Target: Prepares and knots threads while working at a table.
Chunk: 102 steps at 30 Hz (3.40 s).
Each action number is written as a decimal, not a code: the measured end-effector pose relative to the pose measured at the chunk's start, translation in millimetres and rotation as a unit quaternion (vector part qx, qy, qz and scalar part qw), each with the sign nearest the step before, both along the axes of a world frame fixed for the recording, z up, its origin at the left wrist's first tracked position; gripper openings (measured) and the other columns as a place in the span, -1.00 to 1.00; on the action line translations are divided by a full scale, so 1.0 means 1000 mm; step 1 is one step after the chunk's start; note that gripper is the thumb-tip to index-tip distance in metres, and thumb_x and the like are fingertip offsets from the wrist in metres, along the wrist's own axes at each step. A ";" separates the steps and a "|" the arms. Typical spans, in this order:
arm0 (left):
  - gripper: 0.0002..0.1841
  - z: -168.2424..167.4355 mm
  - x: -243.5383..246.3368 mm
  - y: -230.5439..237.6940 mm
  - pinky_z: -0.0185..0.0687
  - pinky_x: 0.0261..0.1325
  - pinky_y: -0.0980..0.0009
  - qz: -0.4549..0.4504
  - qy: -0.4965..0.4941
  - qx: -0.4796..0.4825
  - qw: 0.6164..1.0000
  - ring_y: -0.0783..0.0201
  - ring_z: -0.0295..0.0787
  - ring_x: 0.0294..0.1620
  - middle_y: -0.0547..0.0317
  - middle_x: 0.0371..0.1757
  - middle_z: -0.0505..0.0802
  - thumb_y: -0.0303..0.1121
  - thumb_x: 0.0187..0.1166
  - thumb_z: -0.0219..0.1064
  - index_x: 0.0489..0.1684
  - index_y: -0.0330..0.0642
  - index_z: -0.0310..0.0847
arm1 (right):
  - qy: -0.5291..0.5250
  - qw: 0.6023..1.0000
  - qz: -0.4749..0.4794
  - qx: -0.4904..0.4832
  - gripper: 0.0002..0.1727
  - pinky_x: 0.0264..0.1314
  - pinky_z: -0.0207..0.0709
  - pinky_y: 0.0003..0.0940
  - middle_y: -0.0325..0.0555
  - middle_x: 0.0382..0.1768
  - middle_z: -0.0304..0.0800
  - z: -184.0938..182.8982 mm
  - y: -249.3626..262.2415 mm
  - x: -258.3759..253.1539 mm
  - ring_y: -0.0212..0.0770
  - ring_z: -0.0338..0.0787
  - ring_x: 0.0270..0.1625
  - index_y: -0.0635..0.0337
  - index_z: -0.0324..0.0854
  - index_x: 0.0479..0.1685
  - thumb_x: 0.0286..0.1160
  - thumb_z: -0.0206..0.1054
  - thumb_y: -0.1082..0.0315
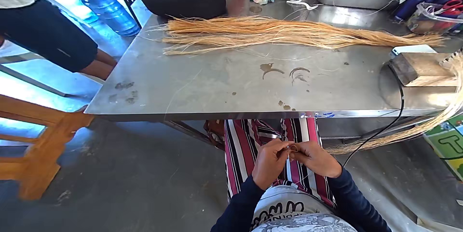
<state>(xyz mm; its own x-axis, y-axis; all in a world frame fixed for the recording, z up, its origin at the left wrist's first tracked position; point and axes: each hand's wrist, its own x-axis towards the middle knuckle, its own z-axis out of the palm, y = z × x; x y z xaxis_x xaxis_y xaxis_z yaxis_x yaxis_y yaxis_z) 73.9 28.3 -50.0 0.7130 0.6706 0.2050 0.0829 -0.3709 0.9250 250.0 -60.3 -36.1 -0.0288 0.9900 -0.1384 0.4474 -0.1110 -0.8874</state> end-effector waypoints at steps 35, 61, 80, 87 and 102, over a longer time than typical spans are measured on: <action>-0.68 0.005 -0.002 0.007 0.77 -0.14 0.54 0.103 -0.156 -0.448 0.874 0.44 0.80 -0.35 0.19 -0.28 0.88 -0.72 0.62 0.13 0.24 -0.47 0.67 | 0.102 0.978 -0.110 0.144 -0.81 -0.13 0.58 -0.77 -0.27 -0.21 0.90 -0.013 -0.015 -0.017 -0.72 0.71 -0.27 0.33 0.82 -0.09 0.58 0.29 0.47; -0.68 0.002 -0.004 -0.002 0.82 -0.17 0.50 0.076 -0.201 -0.265 0.940 0.46 0.86 -0.35 0.29 -0.35 0.93 -0.73 0.38 0.28 0.06 -0.40 0.79 | 0.160 0.945 0.120 0.258 -0.83 -0.22 0.49 -0.74 -0.04 -0.45 0.76 0.009 -0.031 -0.040 -0.53 0.63 -0.37 0.46 0.78 -0.14 0.52 0.26 0.60; -0.79 0.005 -0.008 0.024 0.83 -0.15 0.47 -0.103 -0.215 -0.426 0.873 0.41 0.88 -0.37 0.27 -0.38 0.91 -0.63 0.41 0.36 -0.11 -0.13 0.69 | 0.069 0.985 0.019 0.159 -0.53 -0.13 0.70 -0.44 -0.17 -0.28 0.89 0.000 -0.032 -0.026 -0.45 0.79 -0.24 0.27 0.84 -0.06 0.65 0.29 -0.02; -0.77 0.009 -0.004 0.019 0.83 -0.22 0.47 -0.165 -0.184 -0.441 0.863 0.40 0.89 -0.40 0.26 -0.39 0.93 -0.64 0.36 0.39 -0.17 -0.06 0.66 | 0.230 0.938 -0.188 0.179 -0.77 -0.15 0.77 -0.48 -0.26 -0.19 0.89 0.012 -0.017 -0.015 -0.43 0.84 -0.21 0.30 0.75 -0.01 0.61 0.33 0.32; -0.62 0.020 0.007 0.000 0.87 0.00 0.33 -0.074 -0.176 -0.386 0.902 0.33 0.89 -0.33 0.27 -0.38 0.89 -0.71 0.31 0.43 0.09 -0.28 0.56 | 0.531 0.795 -0.208 0.208 -0.87 0.08 0.73 -0.41 -0.13 -0.06 0.89 -0.011 0.001 -0.030 -0.33 0.84 -0.02 0.12 0.90 -0.16 0.50 0.42 0.37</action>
